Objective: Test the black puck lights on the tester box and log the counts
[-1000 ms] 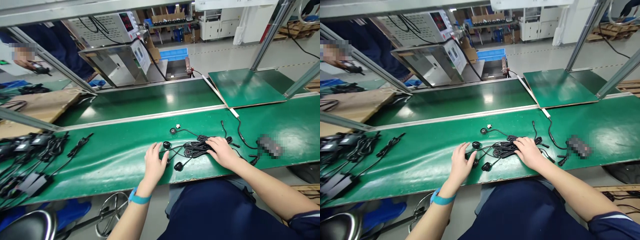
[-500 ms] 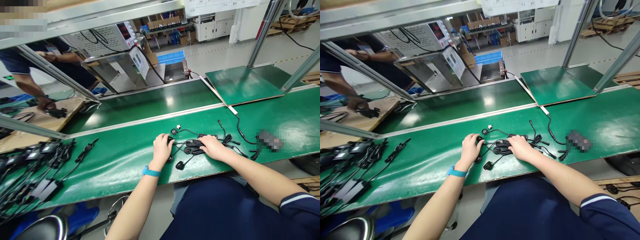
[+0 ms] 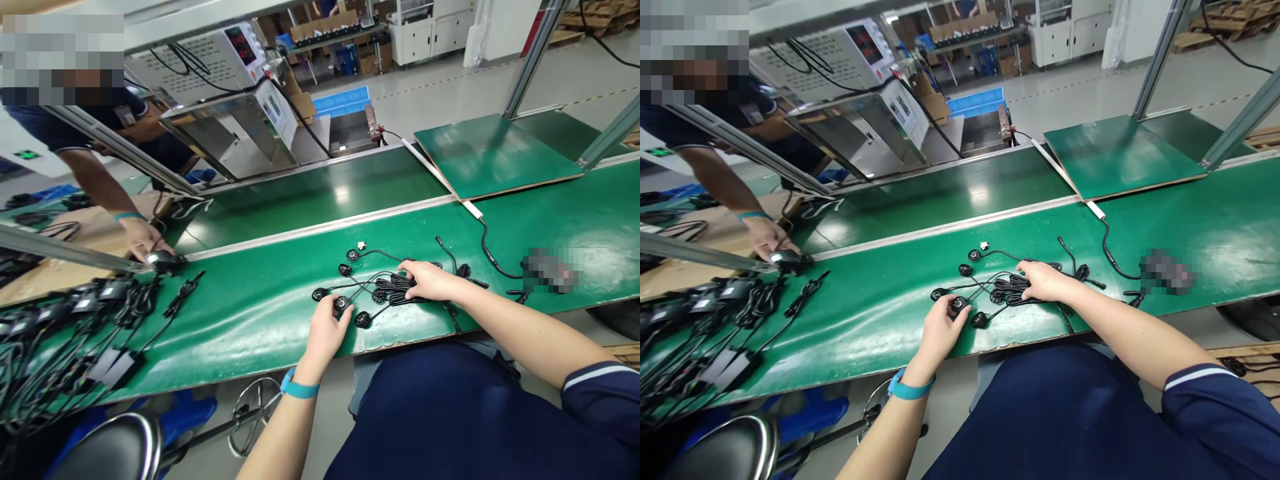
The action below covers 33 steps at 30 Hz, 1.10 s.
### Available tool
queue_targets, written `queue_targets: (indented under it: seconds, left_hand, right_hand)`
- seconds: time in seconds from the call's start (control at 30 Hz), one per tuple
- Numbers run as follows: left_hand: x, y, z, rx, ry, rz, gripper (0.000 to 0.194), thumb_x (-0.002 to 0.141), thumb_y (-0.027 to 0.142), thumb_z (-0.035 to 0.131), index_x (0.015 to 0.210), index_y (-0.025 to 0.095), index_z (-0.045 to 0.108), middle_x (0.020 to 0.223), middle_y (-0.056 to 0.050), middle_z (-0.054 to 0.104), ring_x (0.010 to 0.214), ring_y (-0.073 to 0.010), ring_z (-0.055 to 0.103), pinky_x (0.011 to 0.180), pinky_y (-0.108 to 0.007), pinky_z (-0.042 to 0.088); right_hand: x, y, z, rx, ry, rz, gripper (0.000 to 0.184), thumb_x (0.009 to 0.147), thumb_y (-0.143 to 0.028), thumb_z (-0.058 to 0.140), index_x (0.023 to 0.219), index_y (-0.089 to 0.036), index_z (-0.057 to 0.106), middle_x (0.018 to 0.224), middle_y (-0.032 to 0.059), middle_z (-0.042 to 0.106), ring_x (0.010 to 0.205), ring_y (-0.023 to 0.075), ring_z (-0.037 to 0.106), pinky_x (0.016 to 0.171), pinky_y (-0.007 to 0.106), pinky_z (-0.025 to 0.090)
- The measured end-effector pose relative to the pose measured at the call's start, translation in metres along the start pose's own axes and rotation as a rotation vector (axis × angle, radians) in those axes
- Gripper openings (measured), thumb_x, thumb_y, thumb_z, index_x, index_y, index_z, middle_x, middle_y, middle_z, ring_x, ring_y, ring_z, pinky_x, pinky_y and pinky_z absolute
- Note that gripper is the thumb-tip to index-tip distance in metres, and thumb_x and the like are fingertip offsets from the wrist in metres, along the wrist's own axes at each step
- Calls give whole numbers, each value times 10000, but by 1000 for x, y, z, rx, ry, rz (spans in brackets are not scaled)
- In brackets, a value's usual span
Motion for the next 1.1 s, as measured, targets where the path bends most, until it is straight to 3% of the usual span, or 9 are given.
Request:
queue_targets:
  seconds: [0.13,0.23,0.4,0.53,0.67,0.8,0.87,0.97,1.1]
  left_hand:
    - [-3,26,-21,-103,92,-59,352,886,418,679,1131,193,564,909,-46,678,754,-185,650,736,-337,546]
    - [-27,48,-30,-228,153,-108,385,875,420,705,1144,192,551,895,-48,703,698,-165,675,656,-298,562]
    - [-82,77,-4,-370,76,-33,368,892,317,712,1201,207,543,984,-81,740,826,-196,748,722,-303,625]
    - [-89,87,21,-269,-9,187,420,904,232,689,1289,228,524,1203,-121,707,1110,-246,707,964,-403,597]
    - [-64,70,22,-162,9,258,408,922,209,655,1304,218,510,1289,-148,660,1239,-277,636,1044,-471,544]
    - [-46,50,8,-133,-11,205,359,936,241,639,1278,221,533,1187,-114,690,1121,-248,678,959,-418,567]
    - [-37,47,-3,-150,-32,161,327,930,272,650,1240,229,555,1134,-88,708,1041,-225,698,903,-376,574]
    - [0,52,-16,-163,-27,142,328,910,340,674,1204,226,583,1123,-84,718,1006,-227,696,899,-376,559]
    - [93,63,-5,-118,-38,164,338,873,335,693,1172,201,612,1124,-89,712,1009,-244,669,918,-386,530]
  right_hand:
    - [0,-5,-10,1,13,17,616,676,-286,891,1235,-189,649,1085,66,684,985,225,641,817,310,478]
    - [-8,-9,-21,23,71,-15,427,700,-297,879,1075,-193,704,1020,52,673,941,210,632,811,308,485]
    - [-31,-10,-41,-25,251,-150,219,865,-295,736,1069,-221,711,1051,54,660,969,201,638,911,330,493]
    - [-39,-9,-46,-171,330,-175,241,972,-309,589,1172,-214,684,1177,92,651,1051,220,646,947,339,492]
    - [-41,-19,-37,-208,234,-154,243,981,-323,575,1161,-204,687,1145,95,704,1053,235,664,922,340,498]
    - [-64,-35,-22,-196,44,-165,221,931,-330,647,1098,-203,716,1064,87,744,981,250,691,839,336,505]
    - [-75,-39,-26,-178,3,-177,235,892,-312,687,1100,-210,724,1080,81,748,986,256,692,833,335,505]
    - [-72,-32,-56,-161,109,-160,245,888,-303,671,1114,-232,735,1101,61,748,1003,253,682,875,346,500]
    - [-26,-1,-102,-229,357,-30,313,936,-339,603,1206,-222,711,1165,76,718,1083,266,640,960,380,478]
Point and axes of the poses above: each hand's wrist, its own x-axis towards the middle knuckle, its own z-axis out of the palm, y = z × x, the point moved 8 cm from there along x, towards the middle knuckle
